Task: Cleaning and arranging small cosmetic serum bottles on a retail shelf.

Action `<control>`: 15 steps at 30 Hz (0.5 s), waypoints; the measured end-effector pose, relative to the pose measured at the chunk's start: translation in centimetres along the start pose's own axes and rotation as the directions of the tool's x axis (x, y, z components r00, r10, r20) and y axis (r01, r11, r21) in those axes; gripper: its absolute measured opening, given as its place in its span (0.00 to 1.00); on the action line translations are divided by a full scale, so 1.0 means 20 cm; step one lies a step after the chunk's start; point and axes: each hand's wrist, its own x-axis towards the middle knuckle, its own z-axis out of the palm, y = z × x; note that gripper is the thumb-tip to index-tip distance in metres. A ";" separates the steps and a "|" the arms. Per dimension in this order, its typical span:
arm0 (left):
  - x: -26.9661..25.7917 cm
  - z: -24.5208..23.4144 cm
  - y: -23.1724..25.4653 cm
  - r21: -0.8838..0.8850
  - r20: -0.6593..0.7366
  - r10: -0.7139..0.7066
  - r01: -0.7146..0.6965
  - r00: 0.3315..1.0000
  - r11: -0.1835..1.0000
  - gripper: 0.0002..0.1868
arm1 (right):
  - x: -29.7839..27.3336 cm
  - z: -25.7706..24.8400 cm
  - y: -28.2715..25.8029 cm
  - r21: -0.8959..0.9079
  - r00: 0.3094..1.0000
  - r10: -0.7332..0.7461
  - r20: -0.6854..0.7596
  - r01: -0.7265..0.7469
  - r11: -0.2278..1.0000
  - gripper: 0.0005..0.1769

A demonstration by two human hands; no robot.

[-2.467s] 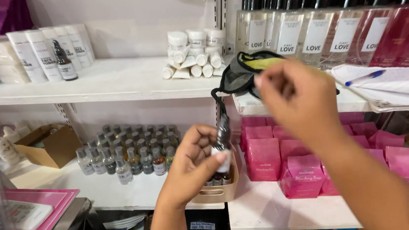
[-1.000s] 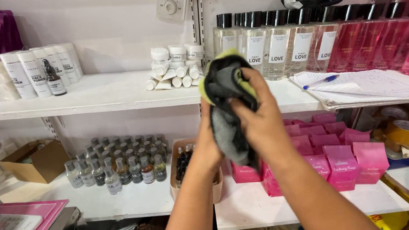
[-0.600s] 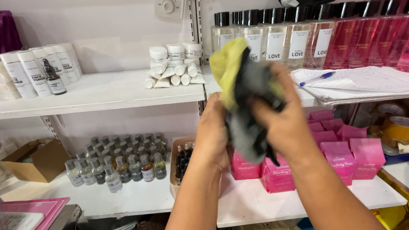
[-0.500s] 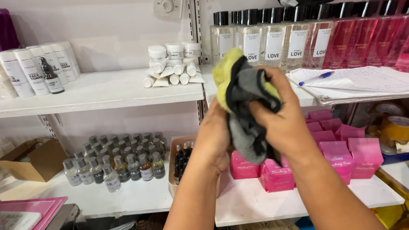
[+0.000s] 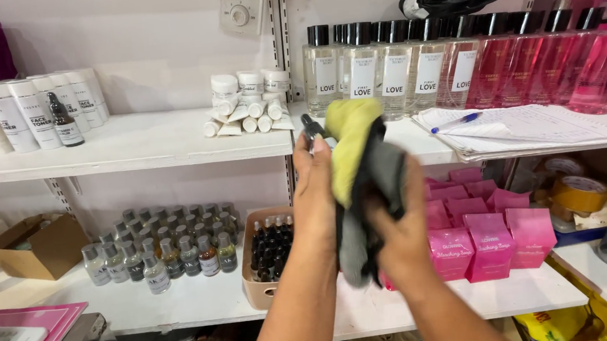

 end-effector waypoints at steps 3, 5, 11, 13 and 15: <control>-0.01 -0.02 -0.06 0.112 0.143 0.075 -0.091 0.987 0.989 0.36 | -0.05 0.03 -0.08 0.135 0.981 -0.103 0.165 0.081 0.988 0.32; -0.04 0.01 -0.09 0.040 0.110 -0.060 0.056 0.992 0.998 0.36 | -0.01 0.00 -0.01 0.146 0.988 -0.088 0.131 0.068 0.987 0.32; -0.09 0.06 -0.16 -0.091 0.113 -0.096 0.106 0.989 0.990 0.26 | 0.01 -0.03 0.05 0.324 0.989 0.043 -0.139 0.004 0.946 0.38; -0.09 0.06 -0.16 -0.081 0.102 -0.075 0.083 0.992 0.993 0.23 | -0.04 -0.04 0.03 0.268 0.984 0.002 -0.177 0.046 0.962 0.38; -0.06 0.04 -0.17 -0.149 0.129 -0.051 0.070 0.990 0.986 0.24 | -0.08 -0.05 0.00 -0.068 0.946 -0.324 0.003 0.324 0.944 0.31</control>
